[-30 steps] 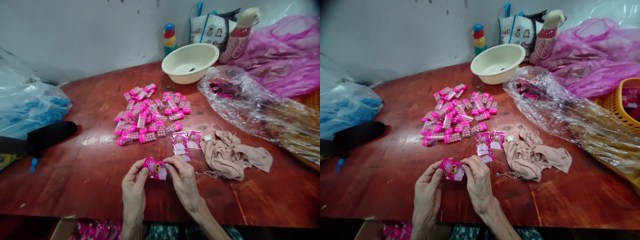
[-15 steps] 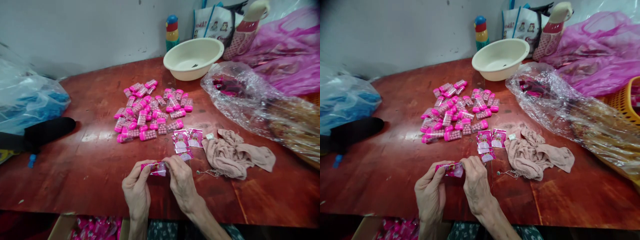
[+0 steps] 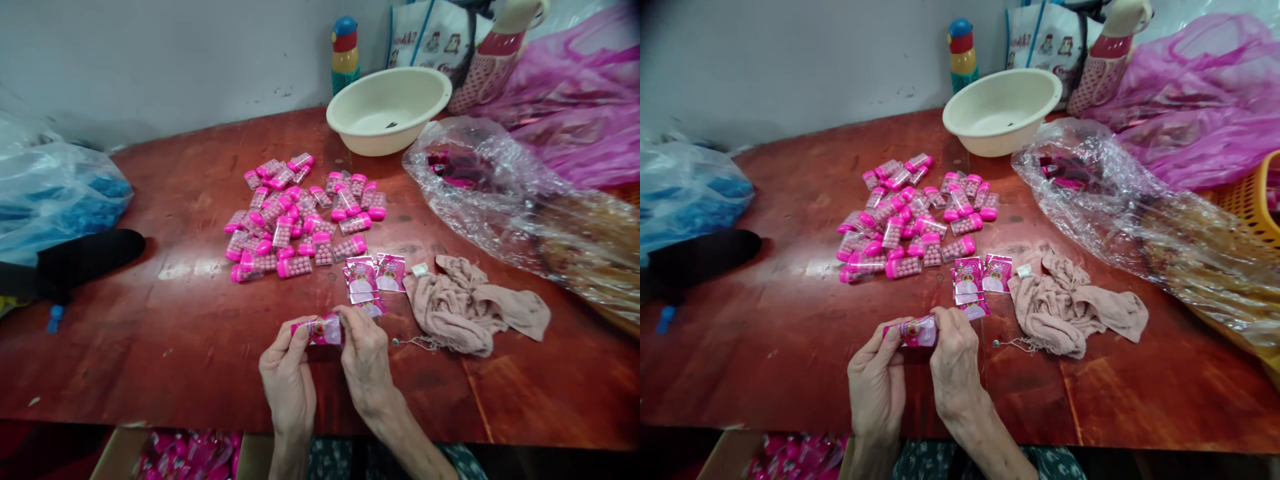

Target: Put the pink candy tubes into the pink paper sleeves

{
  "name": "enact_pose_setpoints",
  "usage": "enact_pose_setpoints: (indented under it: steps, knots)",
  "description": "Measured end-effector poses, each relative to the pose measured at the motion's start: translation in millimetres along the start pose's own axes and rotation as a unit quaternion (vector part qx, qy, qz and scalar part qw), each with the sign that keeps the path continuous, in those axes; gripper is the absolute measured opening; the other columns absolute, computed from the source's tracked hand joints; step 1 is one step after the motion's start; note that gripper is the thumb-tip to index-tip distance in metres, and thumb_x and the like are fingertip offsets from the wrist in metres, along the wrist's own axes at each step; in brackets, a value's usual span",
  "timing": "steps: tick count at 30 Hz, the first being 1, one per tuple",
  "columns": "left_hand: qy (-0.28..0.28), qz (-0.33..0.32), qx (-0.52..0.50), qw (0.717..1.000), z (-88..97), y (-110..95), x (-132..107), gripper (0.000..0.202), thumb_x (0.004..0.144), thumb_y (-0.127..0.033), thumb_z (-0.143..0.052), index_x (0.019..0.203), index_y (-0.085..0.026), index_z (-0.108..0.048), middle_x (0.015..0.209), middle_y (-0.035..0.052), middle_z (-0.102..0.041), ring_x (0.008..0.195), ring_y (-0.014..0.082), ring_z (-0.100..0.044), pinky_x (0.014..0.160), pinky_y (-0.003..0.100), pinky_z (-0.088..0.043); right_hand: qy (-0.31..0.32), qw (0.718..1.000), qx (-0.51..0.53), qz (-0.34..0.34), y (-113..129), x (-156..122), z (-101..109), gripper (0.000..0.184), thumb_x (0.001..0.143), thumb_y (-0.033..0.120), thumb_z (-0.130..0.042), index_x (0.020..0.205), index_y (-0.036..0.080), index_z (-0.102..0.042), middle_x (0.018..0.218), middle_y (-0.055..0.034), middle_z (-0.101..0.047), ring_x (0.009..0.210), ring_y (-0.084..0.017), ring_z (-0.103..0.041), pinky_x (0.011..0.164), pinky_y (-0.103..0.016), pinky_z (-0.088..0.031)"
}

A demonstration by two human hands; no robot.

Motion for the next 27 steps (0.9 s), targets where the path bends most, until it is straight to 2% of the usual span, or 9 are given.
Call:
enact_pose_setpoints:
  steps: [4, 6, 9, 10, 14, 18, 23, 25, 27]
  knots:
    - [-0.11, -0.059, -0.029, 0.992, 12.3, -11.1, 9.6, 0.007, 0.067, -0.017, -0.073, 0.073, -0.015, -0.074, 0.076, 0.0012, -0.072, 0.075, 0.0111, -0.064, 0.075, 0.021, -0.05, -0.038, 0.998, 0.013, -0.046, -3.4, 10.1, 18.4, 0.023, 0.09, 0.014, -0.038, 0.088, 0.015, -0.061, 0.067, -0.0035, -0.06, 0.06, -0.017, -0.057, 0.057, -0.027, -0.044]
    - [-0.124, -0.064, -0.039, 0.99, 15.2, -14.9, 12.4, 0.005, 0.067, -0.016, -0.073, 0.072, -0.015, -0.073, 0.075, 0.0012, -0.072, 0.075, 0.0114, -0.064, 0.076, 0.022, -0.05, -0.001, 0.995, 0.073, -0.061, 4.7, 10.3, 20.8, 0.02, 0.092, 0.018, -0.04, 0.091, 0.017, -0.061, 0.07, -0.0013, -0.06, 0.061, -0.014, -0.057, 0.057, -0.025, -0.044]
    - [-0.102, -0.042, -0.045, 0.993, 13.3, -15.0, 11.4, 0.006, 0.067, -0.018, -0.073, 0.072, -0.015, -0.073, 0.075, 0.0013, -0.072, 0.075, 0.0118, -0.064, 0.075, 0.022, -0.051, 0.082, 0.983, 0.159, -0.043, 22.7, 4.9, 11.7, 0.008, 0.087, 0.021, -0.055, 0.086, 0.019, -0.063, 0.081, -0.0017, -0.06, 0.074, -0.015, -0.058, 0.064, -0.024, -0.045]
    - [-0.091, -0.035, -0.045, 0.994, 12.0, -14.1, 10.2, 0.008, 0.067, -0.018, -0.073, 0.073, -0.015, -0.073, 0.076, 0.0014, -0.072, 0.075, 0.0119, -0.063, 0.074, 0.022, -0.051, 0.091, 0.981, 0.169, -0.035, 27.1, 2.8, 7.3, 0.004, 0.082, 0.02, -0.061, 0.085, 0.019, -0.064, 0.085, -0.0022, -0.06, 0.079, -0.015, -0.057, 0.067, -0.025, -0.045]
    - [-0.053, -0.014, -0.049, 0.997, 9.3, -9.4, 6.4, 0.011, 0.067, -0.02, -0.073, 0.075, -0.014, -0.072, 0.077, 0.0027, -0.071, 0.074, 0.0123, -0.063, 0.071, 0.022, -0.052, 0.092, 0.978, 0.181, -0.049, 28.6, -1.5, -5.2, 0.012, 0.072, 0.016, -0.072, 0.08, 0.019, -0.065, 0.093, -0.0028, -0.057, 0.088, -0.017, -0.056, 0.078, -0.028, -0.044]
    - [-0.043, 0.004, -0.06, 0.997, 11.9, -5.6, 8.0, 0.012, 0.068, -0.021, -0.073, 0.077, -0.013, -0.072, 0.077, 0.0029, -0.07, 0.073, 0.0116, -0.062, 0.069, 0.021, -0.052, 0.111, 0.972, 0.195, -0.07, 22.9, -1.5, -4.9, 0.007, 0.075, 0.017, -0.07, 0.07, 0.019, -0.066, 0.087, -0.0015, -0.057, 0.084, -0.016, -0.055, 0.075, -0.028, -0.043]
    - [-0.029, 0.074, -0.095, 0.992, 18.2, -2.6, 13.5, 0.015, 0.069, -0.024, -0.073, 0.078, -0.012, -0.072, 0.076, 0.0041, -0.071, 0.068, 0.0121, -0.064, 0.064, 0.02, -0.053, 0.149, 0.967, 0.205, -0.026, 27.8, -1.3, 1.3, 0.01, 0.075, 0.016, -0.07, 0.066, 0.018, -0.066, 0.08, -0.0009, -0.057, 0.079, -0.015, -0.054, 0.07, -0.025, -0.042]
    - [-0.019, 0.08, -0.11, 0.991, 19.8, -2.0, 14.8, 0.013, 0.069, -0.023, -0.072, 0.078, -0.013, -0.072, 0.076, 0.0039, -0.071, 0.069, 0.0119, -0.064, 0.065, 0.02, -0.053, 0.153, 0.962, 0.227, -0.016, 28.0, -0.4, 3.0, 0.017, 0.083, 0.019, -0.062, 0.066, 0.017, -0.065, 0.079, -0.0012, -0.057, 0.077, -0.014, -0.054, 0.069, -0.025, -0.042]
    - [-0.01, 0.076, -0.117, 0.99, 20.1, -1.3, 15.1, 0.012, 0.07, -0.023, -0.072, 0.077, -0.014, -0.072, 0.077, 0.0038, -0.072, 0.07, 0.0121, -0.065, 0.069, 0.021, -0.053, 0.131, 0.961, 0.241, -0.029, 25.3, 1.0, 3.7, 0.022, 0.088, 0.022, -0.053, 0.069, 0.017, -0.062, 0.079, -0.0013, -0.057, 0.075, -0.013, -0.054, 0.067, -0.025, -0.042]
Point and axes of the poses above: each hand's wrist, its own x-axis towards the middle knuckle, its own z-axis out of the back of the hand, y = z × x, the point moved 1 cm from there along x, towards the middle knuckle
